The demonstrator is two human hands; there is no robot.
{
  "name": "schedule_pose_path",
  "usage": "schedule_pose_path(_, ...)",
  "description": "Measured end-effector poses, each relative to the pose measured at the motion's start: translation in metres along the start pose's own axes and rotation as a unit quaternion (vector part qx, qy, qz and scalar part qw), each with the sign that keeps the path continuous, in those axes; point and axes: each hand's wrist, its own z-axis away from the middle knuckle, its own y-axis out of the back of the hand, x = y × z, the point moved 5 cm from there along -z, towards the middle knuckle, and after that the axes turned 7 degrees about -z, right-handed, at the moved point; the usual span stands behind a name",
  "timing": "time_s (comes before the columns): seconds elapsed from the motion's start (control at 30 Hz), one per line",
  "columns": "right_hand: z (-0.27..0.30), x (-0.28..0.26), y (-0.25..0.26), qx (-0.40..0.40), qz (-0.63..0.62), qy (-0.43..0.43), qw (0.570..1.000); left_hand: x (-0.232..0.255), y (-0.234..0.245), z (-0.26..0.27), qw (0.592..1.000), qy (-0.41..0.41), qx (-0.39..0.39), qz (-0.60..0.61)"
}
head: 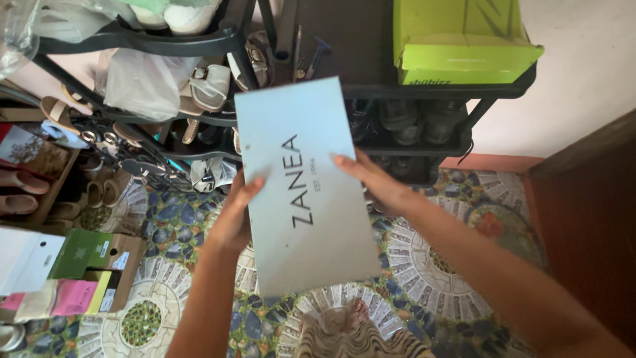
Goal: The person removes two shoe boxes from the top of a black plastic shoe rack and places them on the floor. They then take several pairs of shoes off the rack and place them on the floor. Finally, they use a brush to sweep dust off the top and sides of the shoe rack.
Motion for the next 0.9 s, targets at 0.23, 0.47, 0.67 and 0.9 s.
schedule_pose_path(0.23,-0.017,0.027,0.002,-0.021,-0.035,-0.026,0.999,-0.017,-0.001,0.024,0.997,0.039,-0.034,-0.056)
schedule_pose_path(0.47,0.019,-0.074,0.192,0.481,0.114,0.570,0.657,-0.019,-0.010,0.021,0.996,0.062,-0.063,0.005)
schedule_pose_path(0.67,0.000,-0.116,0.328,0.434,-0.051,0.145,0.888,-0.021,-0.025,0.012,0.994,0.083,-0.069,0.007)
schedule_pose_path(0.9,-0.046,-0.129,0.327,0.251,-0.024,0.112,0.961,-0.012,-0.037,-0.003,0.995,0.064,-0.075,0.003)
